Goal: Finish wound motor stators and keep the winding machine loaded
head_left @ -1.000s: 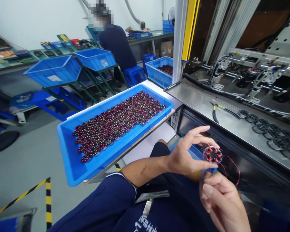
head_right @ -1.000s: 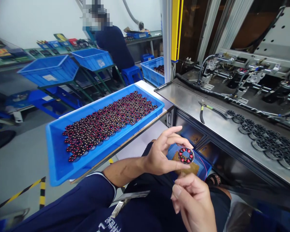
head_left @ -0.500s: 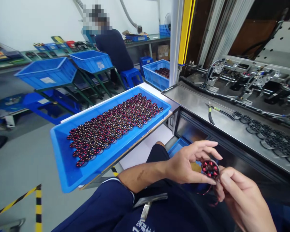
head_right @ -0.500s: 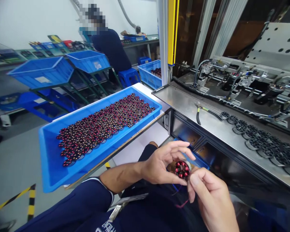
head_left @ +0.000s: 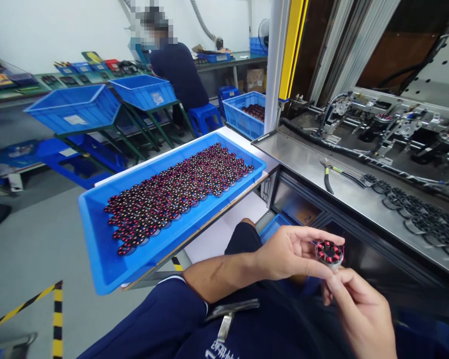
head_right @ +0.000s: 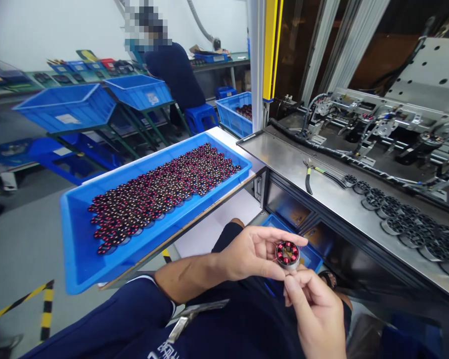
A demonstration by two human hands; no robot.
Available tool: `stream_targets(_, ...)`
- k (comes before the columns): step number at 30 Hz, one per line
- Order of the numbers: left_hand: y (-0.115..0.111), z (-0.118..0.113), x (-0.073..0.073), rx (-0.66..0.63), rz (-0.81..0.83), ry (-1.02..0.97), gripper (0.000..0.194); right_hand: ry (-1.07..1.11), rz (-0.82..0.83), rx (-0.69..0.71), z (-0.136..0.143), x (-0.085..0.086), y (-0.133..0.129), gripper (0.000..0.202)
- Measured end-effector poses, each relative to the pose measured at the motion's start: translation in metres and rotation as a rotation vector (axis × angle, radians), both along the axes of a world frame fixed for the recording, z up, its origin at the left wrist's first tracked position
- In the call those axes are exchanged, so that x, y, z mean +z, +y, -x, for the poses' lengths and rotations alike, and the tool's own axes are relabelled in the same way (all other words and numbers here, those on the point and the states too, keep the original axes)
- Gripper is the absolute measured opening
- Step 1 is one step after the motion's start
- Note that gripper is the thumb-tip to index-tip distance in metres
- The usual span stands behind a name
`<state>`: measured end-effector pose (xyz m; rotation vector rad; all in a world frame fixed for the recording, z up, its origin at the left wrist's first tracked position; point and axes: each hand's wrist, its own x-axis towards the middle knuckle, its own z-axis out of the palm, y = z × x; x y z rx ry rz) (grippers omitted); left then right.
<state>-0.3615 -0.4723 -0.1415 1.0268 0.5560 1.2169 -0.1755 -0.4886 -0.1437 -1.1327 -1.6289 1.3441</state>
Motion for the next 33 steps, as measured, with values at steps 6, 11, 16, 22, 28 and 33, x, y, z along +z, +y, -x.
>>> stream_targets(6, -0.008, 0.002, 0.006, 0.509, -0.601, 0.48, 0.046, 0.082, -0.286, -0.157, 0.003, 0.008, 0.001, 0.012)
stream_targets(11, -0.01, 0.0, 0.0, 0.576, -0.756, 0.595, 0.053, 0.163, -0.254, -0.15, 0.014, 0.019, 0.001, 0.016)
stream_targets(16, -0.008, -0.001, -0.005, 0.472, -0.628, 0.454, 0.05, 0.19, -0.135, -0.211, 0.017, 0.011, -0.002, 0.013)
stream_targets(22, -0.001, -0.001, -0.011, 0.236, -0.233, 0.118, 0.049, 0.219, -0.076, -0.261, 0.02, -0.003, -0.004, 0.016)
stream_targets(28, 0.001, 0.0, -0.006, 0.576, -0.656, 0.424, 0.045, 0.307, -0.058, -0.212, 0.02, -0.004, -0.004, 0.011)
stream_targets(33, -0.001, 0.003, 0.003, 0.669, -0.886, 0.521, 0.039, 0.358, 0.023, -0.161, 0.024, 0.004, -0.001, 0.009)
